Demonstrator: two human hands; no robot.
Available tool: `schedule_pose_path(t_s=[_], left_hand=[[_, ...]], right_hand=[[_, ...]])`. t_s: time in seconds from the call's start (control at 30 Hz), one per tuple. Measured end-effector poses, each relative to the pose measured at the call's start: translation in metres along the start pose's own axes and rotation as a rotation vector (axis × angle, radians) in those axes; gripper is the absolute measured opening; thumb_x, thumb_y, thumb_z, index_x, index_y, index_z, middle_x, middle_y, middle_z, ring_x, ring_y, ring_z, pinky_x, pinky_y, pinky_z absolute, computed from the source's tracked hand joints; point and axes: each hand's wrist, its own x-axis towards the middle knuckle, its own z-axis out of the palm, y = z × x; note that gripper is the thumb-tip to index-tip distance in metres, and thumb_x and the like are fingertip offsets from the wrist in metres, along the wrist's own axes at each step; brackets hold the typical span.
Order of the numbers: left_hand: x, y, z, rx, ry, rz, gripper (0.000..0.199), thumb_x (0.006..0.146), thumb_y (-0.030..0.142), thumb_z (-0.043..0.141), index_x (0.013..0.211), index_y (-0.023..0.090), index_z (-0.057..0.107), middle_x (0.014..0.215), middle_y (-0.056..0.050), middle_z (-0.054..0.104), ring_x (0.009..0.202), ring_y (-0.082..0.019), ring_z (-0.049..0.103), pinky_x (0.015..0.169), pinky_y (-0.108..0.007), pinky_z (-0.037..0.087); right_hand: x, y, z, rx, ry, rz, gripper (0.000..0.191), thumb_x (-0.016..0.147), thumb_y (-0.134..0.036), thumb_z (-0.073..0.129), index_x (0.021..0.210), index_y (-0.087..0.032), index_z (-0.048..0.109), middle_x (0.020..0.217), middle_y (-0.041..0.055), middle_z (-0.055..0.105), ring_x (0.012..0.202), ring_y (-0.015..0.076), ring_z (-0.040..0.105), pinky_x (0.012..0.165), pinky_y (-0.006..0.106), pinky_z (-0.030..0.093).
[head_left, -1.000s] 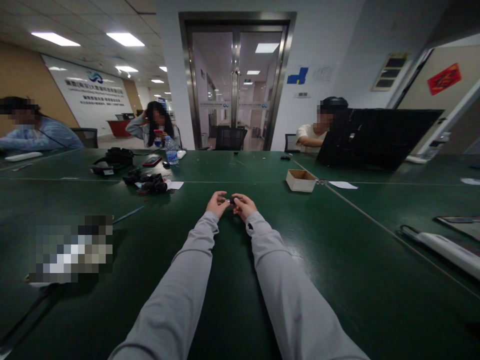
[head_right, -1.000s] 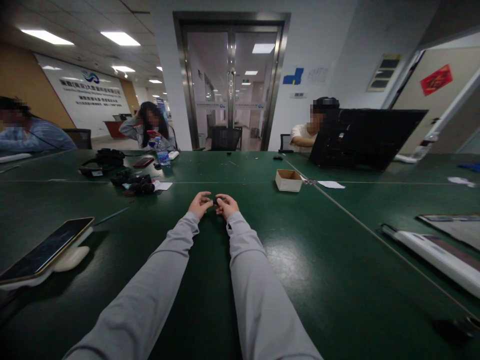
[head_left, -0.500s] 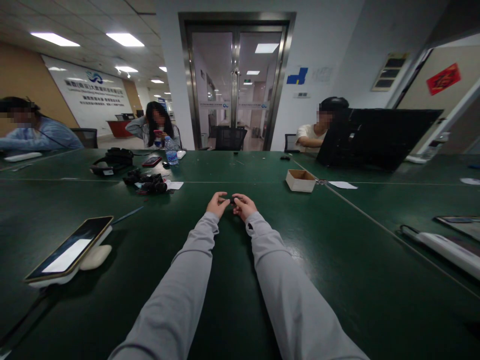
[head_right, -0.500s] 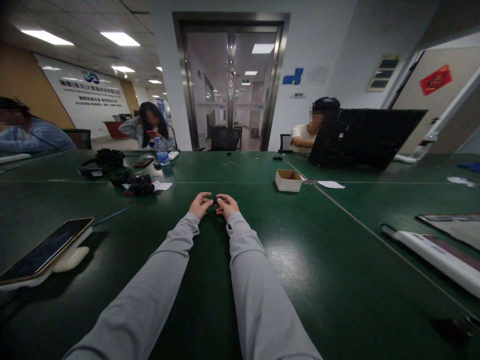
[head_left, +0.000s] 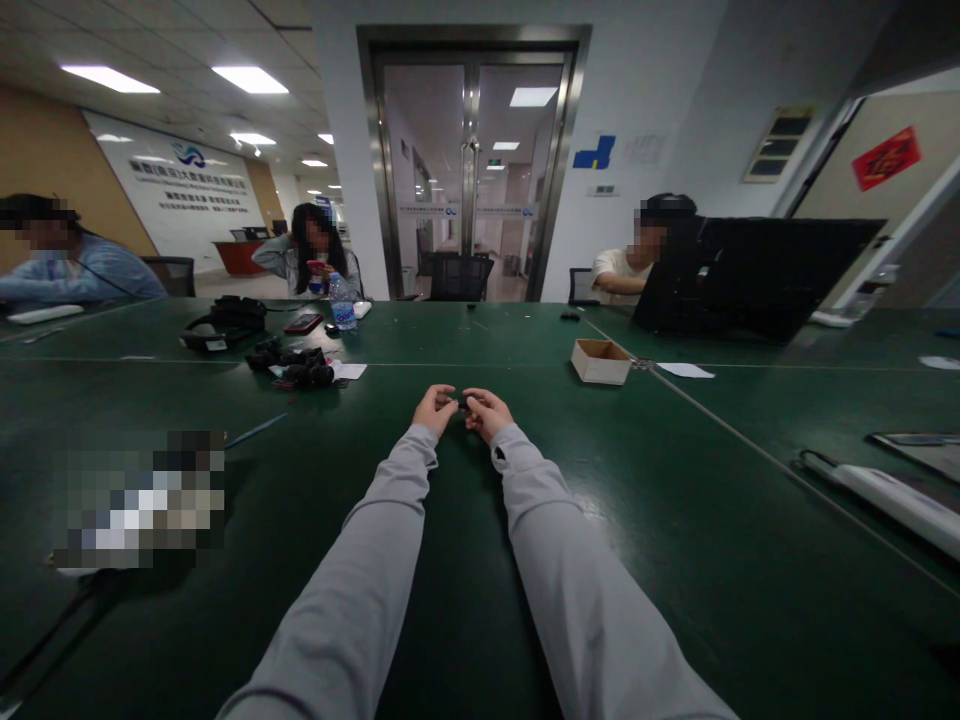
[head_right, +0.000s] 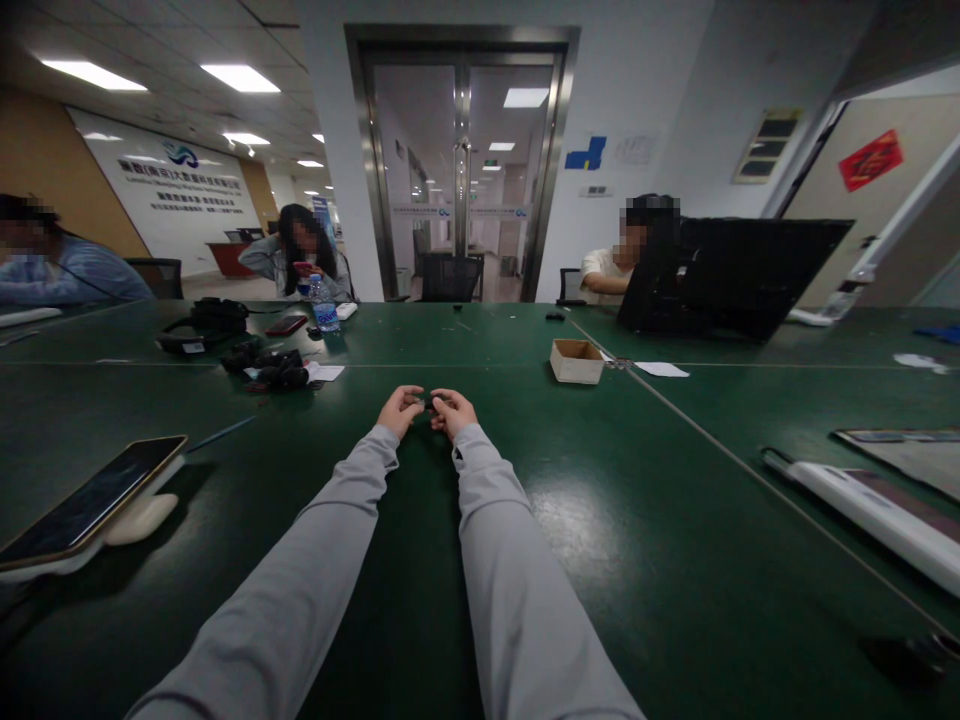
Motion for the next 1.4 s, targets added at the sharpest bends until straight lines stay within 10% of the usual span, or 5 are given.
schedule_pose_path(t_s=[1.4], left_hand=[[0.002,-0.001,-0.001,-0.02,-0.084,-0.058,0.024,0.076,0.022,0.042,0.093,0.015,0.058,0.041,0.006,0.043,0.034,-0.006,0.037,0.037,-0.017,0.029]], right_hand=[[0.0,-0.001,0.001,-0.018,-0.05,0.042,0.019,0.069,-0.018,0.063,0.086,-0.014,0.057,0.051,-0.0023,0.055,0.037,0.0078,0.048,0.035,0.017,0.043]])
